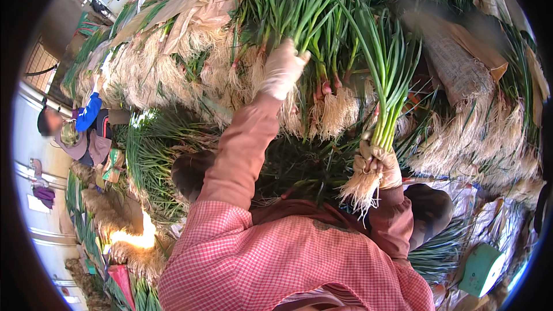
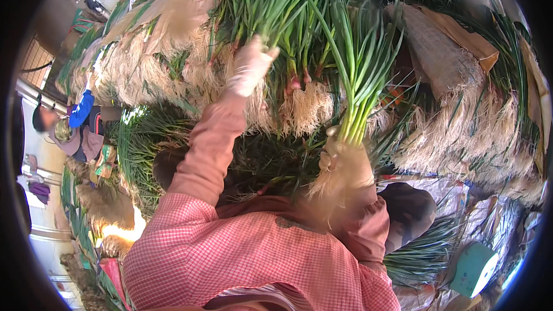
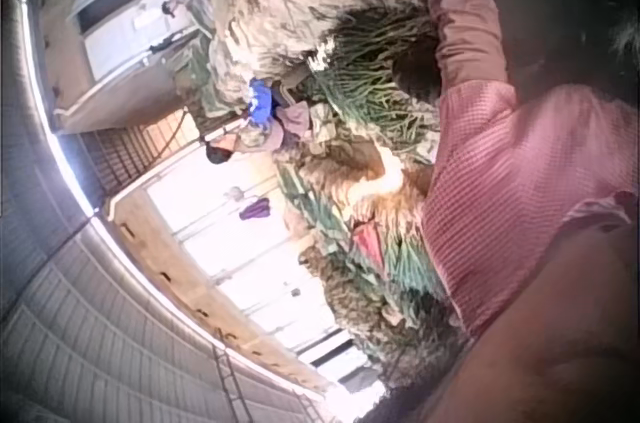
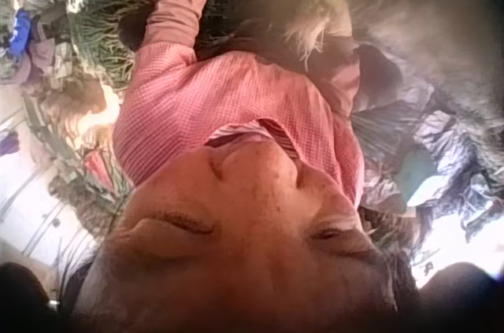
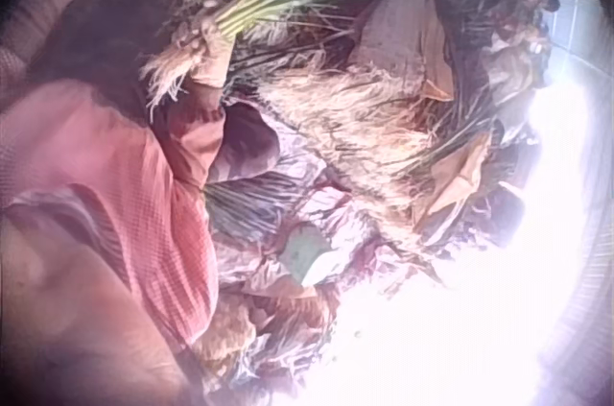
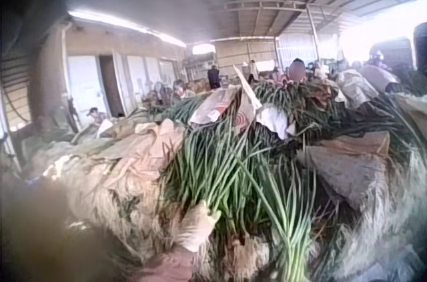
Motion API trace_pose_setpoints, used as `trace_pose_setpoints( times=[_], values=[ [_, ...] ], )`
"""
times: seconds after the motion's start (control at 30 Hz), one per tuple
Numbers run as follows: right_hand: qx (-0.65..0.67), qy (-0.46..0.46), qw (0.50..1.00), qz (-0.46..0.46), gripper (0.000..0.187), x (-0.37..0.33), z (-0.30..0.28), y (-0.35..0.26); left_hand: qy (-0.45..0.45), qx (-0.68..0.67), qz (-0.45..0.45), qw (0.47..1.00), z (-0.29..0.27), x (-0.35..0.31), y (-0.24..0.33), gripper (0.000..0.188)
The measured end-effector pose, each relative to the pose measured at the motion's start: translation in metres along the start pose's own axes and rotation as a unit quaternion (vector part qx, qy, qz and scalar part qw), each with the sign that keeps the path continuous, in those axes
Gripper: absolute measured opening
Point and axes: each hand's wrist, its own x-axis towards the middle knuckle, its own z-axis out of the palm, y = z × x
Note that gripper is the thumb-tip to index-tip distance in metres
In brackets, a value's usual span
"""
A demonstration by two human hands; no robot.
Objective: The person sits on the floor and sorts green onions by hand, gathering them into bundles and placing them aside. The person repeatedly picks up onions, aligns them, and sets them down in a pile.
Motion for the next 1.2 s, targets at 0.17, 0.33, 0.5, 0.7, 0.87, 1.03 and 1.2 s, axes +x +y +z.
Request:
trace_pose_setpoints(
  times=[0.17,0.33,0.5,0.7,0.87,1.03,1.2],
  values=[
    [-0.105,0.052,0.992,-0.037,0.034,0.003,-0.001,0.004,0.022,-0.038,-0.072,0.996,-0.012,-0.016,0.041,0.028],
    [-0.135,0.141,0.981,-0.020,0.024,0.005,-0.010,0.016,-0.336,-0.224,-0.093,0.910,0.044,-0.113,0.044,0.035],
    [-0.216,0.135,0.967,-0.006,0.026,0.003,-0.010,0.020,-0.118,-0.426,0.123,0.889,0.109,-0.143,0.021,0.029],
    [-0.124,0.065,0.990,-0.024,0.023,-0.014,0.004,0.003,-0.271,-0.608,-0.064,0.743,0.086,-0.130,0.019,0.033],
    [0.018,-0.056,0.998,-0.028,0.019,-0.009,-0.003,0.009,-0.067,-0.603,-0.128,0.785,0.073,-0.129,0.024,0.032],
    [-0.178,0.091,0.979,-0.040,0.028,-0.014,-0.031,0.008,-0.305,-0.677,-0.178,0.646,0.098,-0.168,0.031,0.022],
    [-0.014,0.047,0.999,0.012,0.030,-0.006,-0.042,0.008,-0.206,-0.447,0.066,0.868,0.112,-0.172,0.022,0.018]
  ],
)
